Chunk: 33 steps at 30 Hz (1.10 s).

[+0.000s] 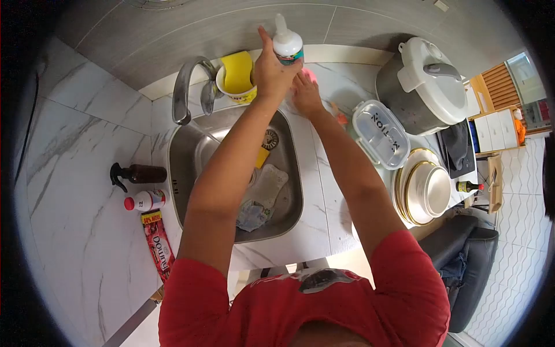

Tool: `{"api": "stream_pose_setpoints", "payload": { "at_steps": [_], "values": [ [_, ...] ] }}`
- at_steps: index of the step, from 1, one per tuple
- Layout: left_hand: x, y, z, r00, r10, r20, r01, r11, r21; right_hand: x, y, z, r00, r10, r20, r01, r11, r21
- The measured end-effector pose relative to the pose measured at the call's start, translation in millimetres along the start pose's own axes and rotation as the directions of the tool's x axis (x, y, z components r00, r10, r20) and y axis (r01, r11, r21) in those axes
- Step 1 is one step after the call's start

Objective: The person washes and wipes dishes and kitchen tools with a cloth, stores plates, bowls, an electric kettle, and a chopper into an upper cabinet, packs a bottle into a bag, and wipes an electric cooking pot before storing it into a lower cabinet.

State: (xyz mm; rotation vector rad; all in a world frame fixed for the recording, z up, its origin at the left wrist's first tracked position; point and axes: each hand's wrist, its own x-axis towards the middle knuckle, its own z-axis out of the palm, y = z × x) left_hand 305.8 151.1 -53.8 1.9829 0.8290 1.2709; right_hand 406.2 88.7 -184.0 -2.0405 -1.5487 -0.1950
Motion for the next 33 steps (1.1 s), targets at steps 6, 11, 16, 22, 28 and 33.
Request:
{"api": "stream_pose_setpoints", "payload": {
  "at_steps": [6, 11, 16, 22, 28, 33],
  "values": [
    [-3, -10, -4, 0.996, -0.075, 0.037, 0.074, 0.997, 0.036, 7, -16, 32, 0.977, -0.184, 0.112, 0.130, 0.919, 0.372],
    [-33, -37, 24, 0.983, -0.117, 0.142, 0.077, 0.963, 0.259, -83, -26, -48, 0.937, -0.250, 0.243, 0.157, 0.925, 0.347],
    [-50, -53, 30, 0.950, -0.235, 0.203, 0.200, 0.963, 0.178, -170, -68, -113, 0.944, -0.069, 0.322, -0.016, 0.967, 0.255],
    [-110, -39, 7, 0.964, -0.135, 0.229, 0.105, 0.985, 0.136, -196, -75, -179, 0.834, 0.216, 0.507, -0.410, 0.858, 0.310],
    [-211, -13, -87, 0.959, -0.195, 0.206, 0.191, 0.981, 0.039, -211, -46, -165, 0.881, 0.018, 0.472, -0.027, 1.000, 0.013],
    [-267, 51, -139, 0.918, -0.359, 0.167, 0.358, 0.933, 0.035, -243, -114, -161, 0.861, 0.091, 0.500, -0.220, 0.954, 0.205]
  ]
}}
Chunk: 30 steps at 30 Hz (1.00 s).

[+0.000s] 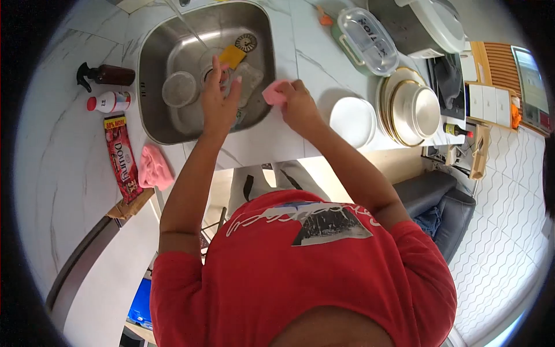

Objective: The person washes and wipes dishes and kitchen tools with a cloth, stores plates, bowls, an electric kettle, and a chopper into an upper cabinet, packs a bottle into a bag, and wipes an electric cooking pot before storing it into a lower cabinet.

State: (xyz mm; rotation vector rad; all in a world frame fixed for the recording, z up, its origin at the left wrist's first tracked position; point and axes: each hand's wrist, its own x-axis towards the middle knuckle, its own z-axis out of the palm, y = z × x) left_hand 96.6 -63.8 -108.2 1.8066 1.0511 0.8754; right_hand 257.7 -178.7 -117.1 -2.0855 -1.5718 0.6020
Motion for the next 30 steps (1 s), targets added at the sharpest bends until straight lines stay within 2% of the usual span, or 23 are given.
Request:
{"api": "stream_pose_setpoints", "payload": {
  "at_steps": [1, 2, 3, 4, 5, 6, 8, 9, 11, 13, 14, 16, 17, 18, 19, 20, 21, 22, 23, 25, 27, 29, 30],
  "values": [
    [-11, 8, 1, 0.999, 0.032, 0.002, -0.032, 0.999, 0.027, 4, 4, -10, 1.000, 0.004, -0.005, -0.004, 1.000, -0.006],
    [-24, 15, 5, 0.999, 0.038, 0.003, -0.038, 0.999, 0.018, 14, 15, -20, 0.987, 0.149, 0.064, -0.162, 0.924, 0.346],
    [-38, 21, 11, 1.000, 0.011, 0.028, -0.010, 0.999, -0.033, 18, 18, -35, 0.950, 0.254, 0.179, -0.309, 0.705, 0.638],
    [-47, 24, 20, 0.998, -0.011, 0.055, 0.016, 0.997, -0.080, 12, 26, -58, 0.991, 0.131, -0.023, -0.087, 0.768, 0.634],
    [-56, 22, 37, 0.989, -0.022, 0.149, 0.034, 0.996, -0.078, 2, 22, -88, 0.986, 0.162, -0.041, -0.100, 0.766, 0.635],
    [-66, 19, 59, 0.970, -0.034, 0.242, 0.053, 0.996, -0.073, -10, 29, -110, 0.985, 0.131, -0.116, -0.024, 0.755, 0.655],
    [-71, 18, 110, 0.908, -0.001, 0.419, 0.020, 0.999, -0.041, -44, 31, -153, 0.969, 0.230, -0.092, -0.086, 0.661, 0.745],
    [-69, 32, 130, 0.888, -0.019, 0.459, 0.017, 1.000, 0.008, -62, 41, -163, 0.956, 0.250, -0.153, -0.039, 0.626, 0.779],
    [-67, 47, 165, 0.863, -0.029, 0.505, 0.006, 0.999, 0.046, -102, 44, -184, 0.903, 0.357, -0.238, -0.045, 0.631, 0.775],
    [-66, 43, 193, 0.926, 0.119, 0.359, -0.204, 0.956, 0.209, -140, 56, -188, 0.834, 0.419, -0.360, -0.026, 0.681, 0.732],
    [-63, 45, 196, 0.922, 0.127, 0.365, -0.213, 0.955, 0.208, -157, 68, -180, 0.829, 0.422, -0.367, -0.022, 0.680, 0.733],
    [-55, 51, 196, 0.866, -0.132, 0.483, 0.018, 0.972, 0.233, -186, 102, -149, 0.714, 0.537, -0.450, -0.067, 0.691, 0.719],
    [-52, 54, 197, 0.863, -0.124, 0.491, 0.006, 0.972, 0.234, -193, 118, -129, 0.669, 0.580, -0.464, -0.161, 0.723, 0.671],
    [-50, 56, 199, 0.854, -0.170, 0.492, 0.081, 0.977, 0.198, -200, 133, -106, 0.617, 0.622, -0.482, -0.260, 0.739, 0.621],
    [-51, 59, 201, 0.839, -0.216, 0.500, 0.154, 0.975, 0.162, -206, 152, -80, 0.613, 0.655, -0.442, -0.300, 0.711, 0.636],
    [-51, 62, 202, 0.833, -0.206, 0.514, 0.141, 0.976, 0.164, -206, 162, -62, 0.611, 0.683, -0.401, -0.336, 0.682, 0.649],
    [-49, 65, 203, 0.815, -0.225, 0.533, 0.170, 0.974, 0.152, -195, 144, -59, 0.633, 0.597, -0.493, -0.282, 0.771, 0.571],
    [-48, 67, 203, 0.793, -0.249, 0.556, 0.205, 0.968, 0.142, -192, 139, -57, 0.646, 0.530, -0.549, -0.332, 0.843, 0.424],
    [-47, 64, 205, 0.744, -0.185, 0.642, 0.216, 0.976, 0.031, -188, 130, -56, 0.624, 0.569, -0.535, -0.326, 0.813, 0.483],
    [-51, 57, 209, 0.744, -0.199, 0.638, 0.275, 0.961, -0.021, -185, 124, -55, 0.600, 0.610, -0.518, -0.324, 0.777, 0.540],
    [-50, 53, 206, 0.746, -0.219, 0.628, 0.335, 0.939, -0.072, -184, 129, -56, 0.635, 0.574, -0.517, -0.343, 0.809, 0.477],
    [-46, 49, 200, 0.668, -0.236, 0.706, 0.501, 0.844, -0.192, -186, 132, -58, 0.654, 0.565, -0.503, -0.366, 0.818, 0.444],
    [-46, 46, 193, 0.664, -0.238, 0.709, 0.504, 0.842, -0.190, -185, 133, -59, 0.675, 0.549, -0.492, -0.380, 0.831, 0.407]
  ]
}}
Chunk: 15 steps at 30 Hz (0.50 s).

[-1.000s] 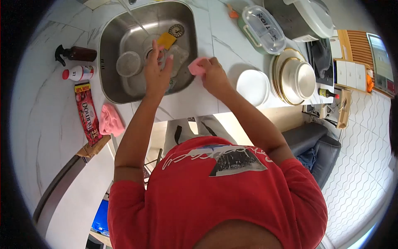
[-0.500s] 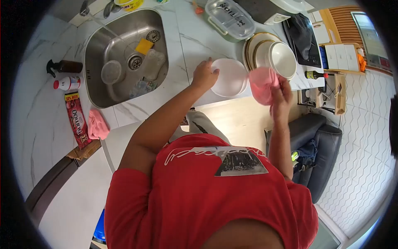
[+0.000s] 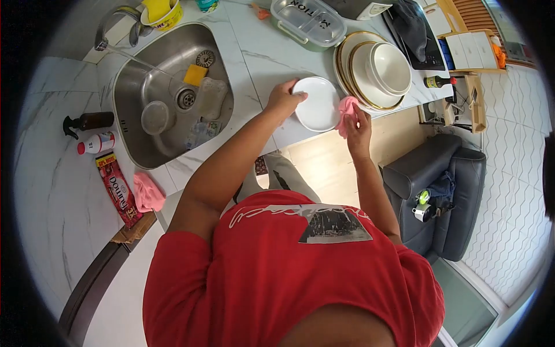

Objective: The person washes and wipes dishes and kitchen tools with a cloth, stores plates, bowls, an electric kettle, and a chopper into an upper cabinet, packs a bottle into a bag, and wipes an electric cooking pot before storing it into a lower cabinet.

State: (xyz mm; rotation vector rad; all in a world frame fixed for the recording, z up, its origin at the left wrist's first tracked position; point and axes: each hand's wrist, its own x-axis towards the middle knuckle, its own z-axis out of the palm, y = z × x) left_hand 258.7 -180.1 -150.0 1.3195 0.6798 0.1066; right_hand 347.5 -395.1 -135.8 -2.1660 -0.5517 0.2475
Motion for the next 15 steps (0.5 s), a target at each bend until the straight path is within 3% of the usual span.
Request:
{"api": "stream_pose_setpoints", "payload": {
  "at_steps": [1, 3, 4, 6, 7, 8, 9, 10, 12, 14, 15],
  "values": [
    [-5, -1, -8, 0.999, -0.023, -0.030, 0.019, 0.992, -0.124, 0, 2, 2, 0.995, -0.096, -0.015, 0.094, 0.989, -0.117],
    [-23, 2, -37, 0.995, -0.090, -0.037, 0.068, 0.920, -0.385, -5, -11, 12, 0.993, -0.118, -0.020, 0.111, 0.973, -0.203],
    [-33, 5, -60, 0.994, -0.101, -0.043, 0.078, 0.928, -0.365, -10, -18, 20, 0.990, -0.141, -0.021, 0.129, 0.950, -0.285],
    [-62, 13, -105, 0.991, -0.058, -0.119, -0.001, 0.895, -0.446, -25, -1, 60, 0.977, -0.174, 0.126, 0.211, 0.887, -0.412],
    [-81, 26, -126, 0.979, -0.070, -0.192, -0.023, 0.895, -0.446, -43, -37, 79, 0.975, -0.196, 0.106, 0.221, 0.912, -0.347],
    [-95, 28, -151, 0.971, 0.016, -0.238, -0.111, 0.915, -0.388, -56, -22, 115, 0.910, -0.345, 0.228, 0.396, 0.886, -0.240],
    [-111, 36, -168, 0.943, 0.030, -0.330, -0.160, 0.914, -0.373, -72, -56, 143, 0.895, -0.389, 0.218, 0.429, 0.884, -0.184],
    [-126, 44, -188, 0.936, 0.006, -0.353, -0.170, 0.884, -0.436, -78, -99, 165, 0.923, -0.309, 0.228, 0.338, 0.936, -0.102],
    [-150, 56, -212, 0.880, 0.058, -0.472, -0.258, 0.893, -0.370, -77, -137, 212, 0.834, -0.473, 0.286, 0.397, 0.872, 0.286],
    [-173, 66, -228, 0.857, 0.097, -0.506, -0.322, 0.867, -0.379, -55, -176, 220, 0.758, -0.459, 0.464, 0.297, 0.876, 0.381],
    [-181, 65, -239, 0.852, 0.103, -0.514, -0.330, 0.867, -0.373, -50, -186, 223, 0.885, -0.344, 0.313, 0.152, 0.850, 0.504]
  ]
}}
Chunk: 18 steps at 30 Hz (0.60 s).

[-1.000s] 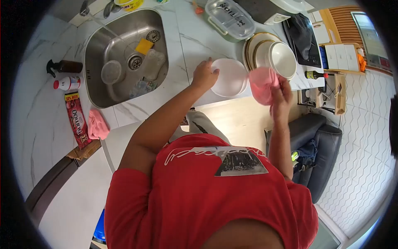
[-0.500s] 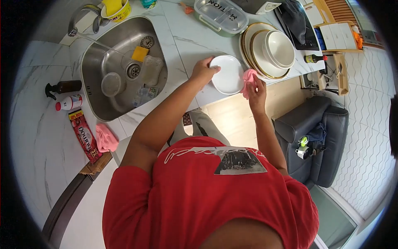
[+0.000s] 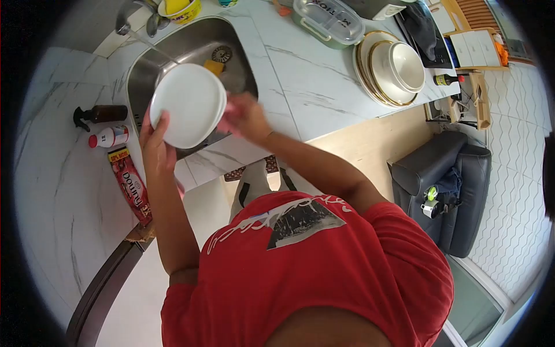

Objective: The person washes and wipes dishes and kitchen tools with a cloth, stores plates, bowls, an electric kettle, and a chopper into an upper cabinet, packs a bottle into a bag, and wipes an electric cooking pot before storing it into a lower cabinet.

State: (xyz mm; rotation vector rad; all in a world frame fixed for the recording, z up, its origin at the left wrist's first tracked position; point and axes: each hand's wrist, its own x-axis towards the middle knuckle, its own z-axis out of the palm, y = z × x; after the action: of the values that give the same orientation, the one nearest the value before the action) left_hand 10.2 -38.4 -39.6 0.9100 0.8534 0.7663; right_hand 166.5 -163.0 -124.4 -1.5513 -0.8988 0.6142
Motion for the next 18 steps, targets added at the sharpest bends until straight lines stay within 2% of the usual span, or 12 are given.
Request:
{"api": "stream_pose_setpoints", "payload": {
  "at_steps": [1, 2, 4, 5, 7, 8, 9, 11, 13, 15, 17, 18],
  "values": [
    [-3, 4, -13, 0.999, 0.023, -0.031, -0.023, 1.000, -0.006, 8, -2, -16, 0.998, 0.065, 0.013, -0.066, 0.964, 0.256],
    [-9, 6, -24, 0.997, 0.041, -0.065, -0.042, 0.999, -0.014, 13, 12, -38, 0.996, 0.065, -0.068, -0.056, 0.990, 0.128],
    [-25, 16, -37, 0.992, 0.012, -0.125, -0.017, 0.999, -0.035, 17, -26, -106, 0.973, 0.200, -0.117, -0.184, 0.973, 0.139],
    [-31, 21, -44, 0.985, -0.018, -0.169, 0.010, 0.999, -0.051, 19, -11, -133, 0.980, 0.004, -0.199, 0.017, 0.994, 0.104],
    [-42, 21, -66, 0.977, 0.000, -0.215, -0.014, 0.998, -0.061, 30, 11, -178, 0.976, -0.125, -0.177, 0.064, 0.947, -0.315],
    [-47, 22, -72, 0.971, 0.014, -0.237, -0.024, 0.999, -0.039, 41, 29, -187, 0.984, -0.072, -0.165, -0.009, 0.896, -0.445],
    [-52, 23, -78, 0.966, 0.030, -0.259, -0.036, 0.999, -0.018, 57, 76, -189, 0.982, -0.127, -0.138, 0.043, 0.869, -0.494],
    [-60, 27, -78, 0.964, 0.056, -0.260, -0.063, 0.998, -0.021, 78, 99, -152, 0.920, -0.387, 0.060, 0.220, 0.383, -0.897],
    [-68, 27, -85, 0.964, 0.062, -0.260, -0.068, 0.998, -0.015, 87, 85, -100, 0.932, -0.334, 0.139, 0.317, 0.568, -0.759],
    [-68, 25, -91, 0.961, 0.019, -0.275, -0.030, 0.999, -0.037, 78, 74, -64, 0.851, -0.462, 0.250, 0.524, 0.715, -0.463],
    [-71, 26, -88, 0.951, 0.019, -0.308, -0.036, 0.998, -0.051, 55, 38, -59, 0.943, -0.179, 0.279, 0.223, 0.966, -0.134],
    [-71, 29, -88, 0.942, 0.024, -0.335, -0.046, 0.997, -0.056, 43, 33, -68, 0.942, -0.142, 0.305, 0.169, 0.984, -0.063]
  ]
}}
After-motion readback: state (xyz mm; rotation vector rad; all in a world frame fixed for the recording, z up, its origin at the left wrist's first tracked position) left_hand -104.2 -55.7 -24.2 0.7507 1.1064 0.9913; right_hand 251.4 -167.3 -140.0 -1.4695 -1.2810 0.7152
